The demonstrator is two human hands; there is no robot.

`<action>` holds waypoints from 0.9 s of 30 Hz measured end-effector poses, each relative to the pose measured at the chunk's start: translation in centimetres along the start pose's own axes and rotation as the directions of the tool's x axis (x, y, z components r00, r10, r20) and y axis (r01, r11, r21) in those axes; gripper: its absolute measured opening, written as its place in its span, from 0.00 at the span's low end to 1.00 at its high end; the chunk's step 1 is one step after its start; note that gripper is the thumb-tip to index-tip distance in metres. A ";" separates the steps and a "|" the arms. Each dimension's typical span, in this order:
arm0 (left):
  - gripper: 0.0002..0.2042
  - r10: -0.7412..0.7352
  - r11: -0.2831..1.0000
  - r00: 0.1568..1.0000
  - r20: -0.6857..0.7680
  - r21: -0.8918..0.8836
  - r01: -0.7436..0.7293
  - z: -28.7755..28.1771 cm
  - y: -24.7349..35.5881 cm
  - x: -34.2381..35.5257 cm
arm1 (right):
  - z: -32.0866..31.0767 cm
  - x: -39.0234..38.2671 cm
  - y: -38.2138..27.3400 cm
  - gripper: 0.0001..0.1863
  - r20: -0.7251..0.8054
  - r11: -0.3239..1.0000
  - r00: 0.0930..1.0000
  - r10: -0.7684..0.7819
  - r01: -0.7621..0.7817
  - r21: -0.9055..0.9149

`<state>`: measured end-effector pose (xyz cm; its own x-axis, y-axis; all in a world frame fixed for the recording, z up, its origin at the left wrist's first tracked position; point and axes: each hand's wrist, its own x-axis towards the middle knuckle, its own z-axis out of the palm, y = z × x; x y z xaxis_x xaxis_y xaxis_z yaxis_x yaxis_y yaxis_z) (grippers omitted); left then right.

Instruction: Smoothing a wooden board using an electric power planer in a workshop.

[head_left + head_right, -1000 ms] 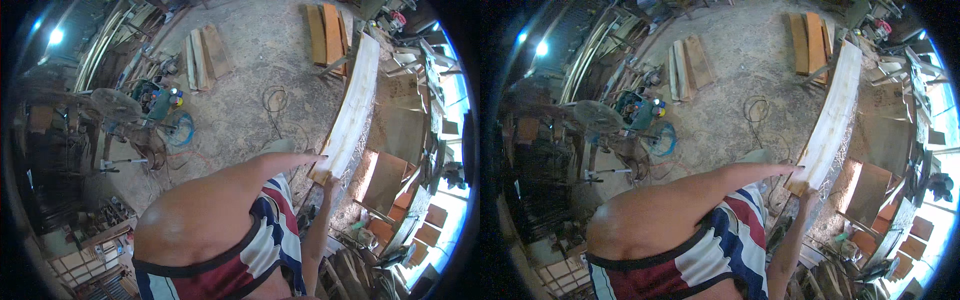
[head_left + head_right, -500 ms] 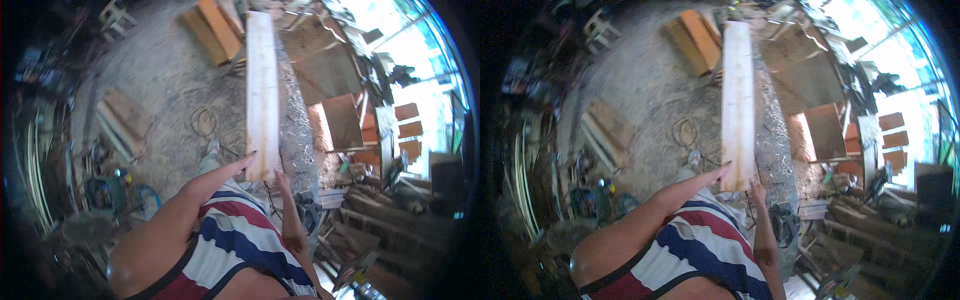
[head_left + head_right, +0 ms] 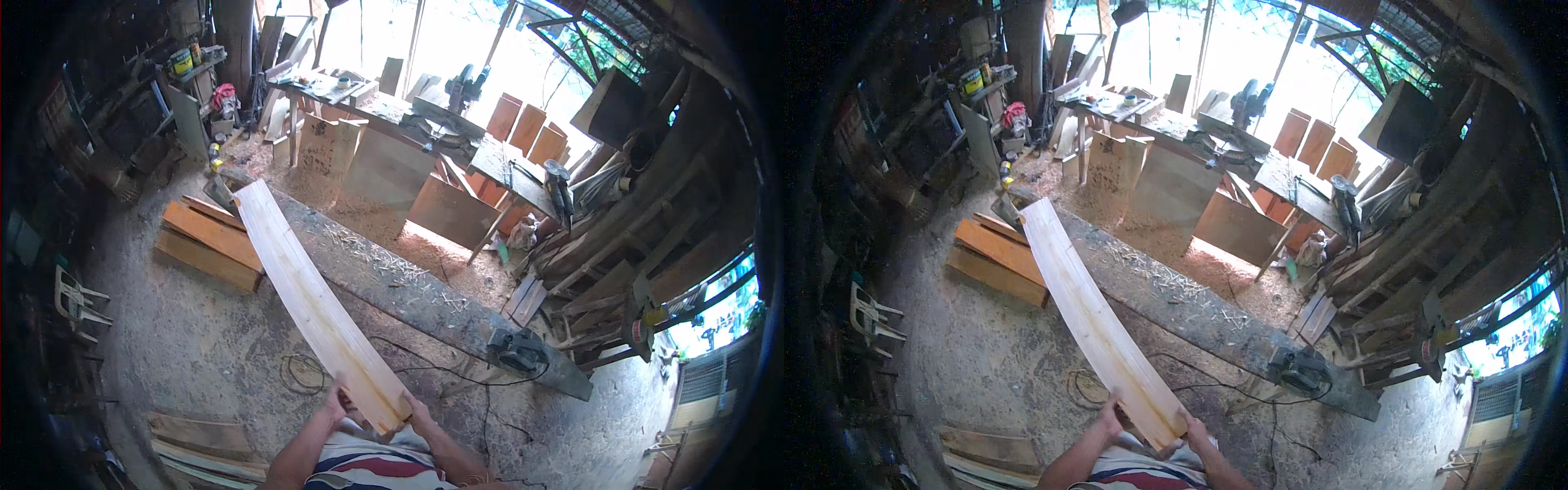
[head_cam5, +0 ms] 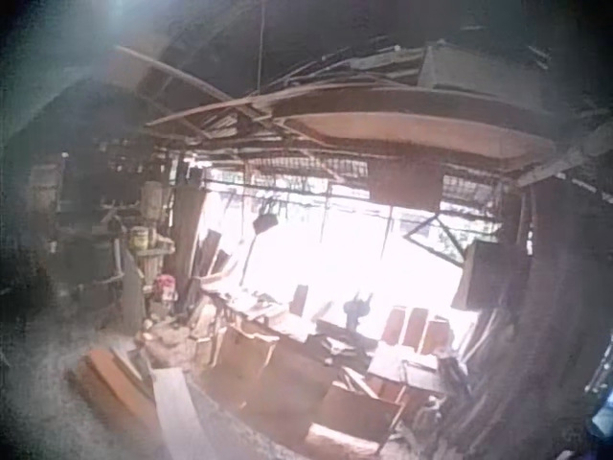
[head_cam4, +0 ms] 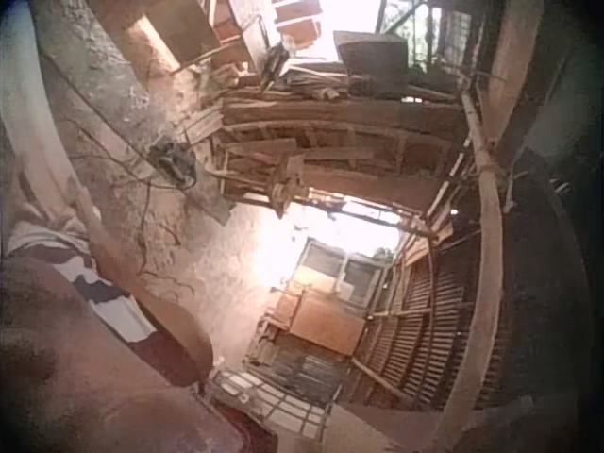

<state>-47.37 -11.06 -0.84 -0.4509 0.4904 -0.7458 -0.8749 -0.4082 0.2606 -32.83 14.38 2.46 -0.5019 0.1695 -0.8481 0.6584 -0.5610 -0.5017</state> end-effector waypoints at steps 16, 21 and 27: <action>0.41 0.418 0.903 0.903 0.097 0.065 -0.425 2.3 12.5 0.3 | -1.1 -12.6 7.4 0.33 -0.209 0.951 0.928 -0.309 0.305 -0.054; 0.37 0.442 0.890 0.870 0.221 0.014 -0.456 4.5 4.2 -3.0 | -8.1 -15.9 10.6 0.32 -0.410 0.952 0.863 -0.296 0.300 -0.055; 0.23 0.181 0.983 0.940 0.288 -0.063 -0.170 2.9 -5.6 -5.7 | -11.6 -20.6 14.8 0.37 -0.403 0.866 0.816 -0.416 0.491 0.100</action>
<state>-40.45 -9.33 3.71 -0.6332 0.6089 -0.4778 -0.7726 -0.5332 0.3445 -6.19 11.98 10.55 -0.4573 0.6977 -0.5515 0.2678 -0.4833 -0.8335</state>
